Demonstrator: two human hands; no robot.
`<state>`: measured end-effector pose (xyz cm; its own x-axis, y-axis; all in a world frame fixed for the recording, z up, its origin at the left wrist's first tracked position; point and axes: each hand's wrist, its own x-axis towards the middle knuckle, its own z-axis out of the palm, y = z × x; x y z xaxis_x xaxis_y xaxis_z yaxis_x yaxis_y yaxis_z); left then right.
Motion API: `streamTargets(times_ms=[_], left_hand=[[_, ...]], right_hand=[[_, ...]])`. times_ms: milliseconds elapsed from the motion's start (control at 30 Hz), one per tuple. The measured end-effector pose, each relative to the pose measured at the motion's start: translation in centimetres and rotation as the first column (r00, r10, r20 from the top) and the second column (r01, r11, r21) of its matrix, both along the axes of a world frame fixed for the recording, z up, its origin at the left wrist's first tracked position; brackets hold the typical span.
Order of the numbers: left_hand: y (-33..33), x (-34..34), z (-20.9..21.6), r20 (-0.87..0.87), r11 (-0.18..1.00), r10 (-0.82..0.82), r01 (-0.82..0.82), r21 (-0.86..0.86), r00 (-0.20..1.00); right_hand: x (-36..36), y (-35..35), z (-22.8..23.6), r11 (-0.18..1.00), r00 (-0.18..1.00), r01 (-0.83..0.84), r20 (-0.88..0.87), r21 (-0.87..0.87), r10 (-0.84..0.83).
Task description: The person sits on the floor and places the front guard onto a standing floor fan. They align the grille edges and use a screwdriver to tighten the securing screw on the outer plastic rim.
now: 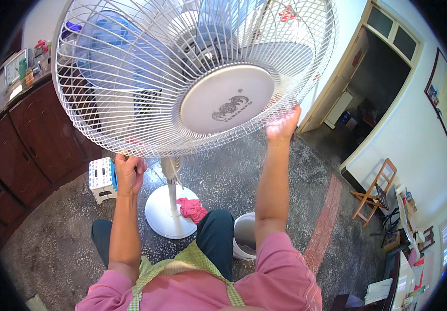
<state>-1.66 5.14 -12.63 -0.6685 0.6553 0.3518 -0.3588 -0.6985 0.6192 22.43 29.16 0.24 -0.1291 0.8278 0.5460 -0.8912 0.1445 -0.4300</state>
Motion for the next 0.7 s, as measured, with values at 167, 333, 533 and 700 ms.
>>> streamTargets(times_ms=[167,333,533,700], left_hand=[[-0.9,-1.1,-0.3,-0.056,0.998,0.002,0.002,0.067,0.998],[-1.9,-3.5,1.0,0.062,0.975,-0.011,-0.004,0.222,0.998],[-4.0,-6.2,4.8,0.032,0.947,0.256,-0.257,0.194,0.966],[-7.2,-8.0,14.5,-0.271,0.795,0.597,-0.509,0.331,0.755]], right_hand=[[1.3,0.6,4.7,0.98,0.982,0.089,0.146,0.178,-0.116],[2.1,0.6,7.9,0.995,0.964,0.059,0.255,0.081,-0.078],[3.0,1.1,11.3,0.924,0.961,-0.047,0.271,0.379,-0.062],[3.6,0.3,15.4,0.93,0.929,-0.128,0.37,0.343,-0.008]])
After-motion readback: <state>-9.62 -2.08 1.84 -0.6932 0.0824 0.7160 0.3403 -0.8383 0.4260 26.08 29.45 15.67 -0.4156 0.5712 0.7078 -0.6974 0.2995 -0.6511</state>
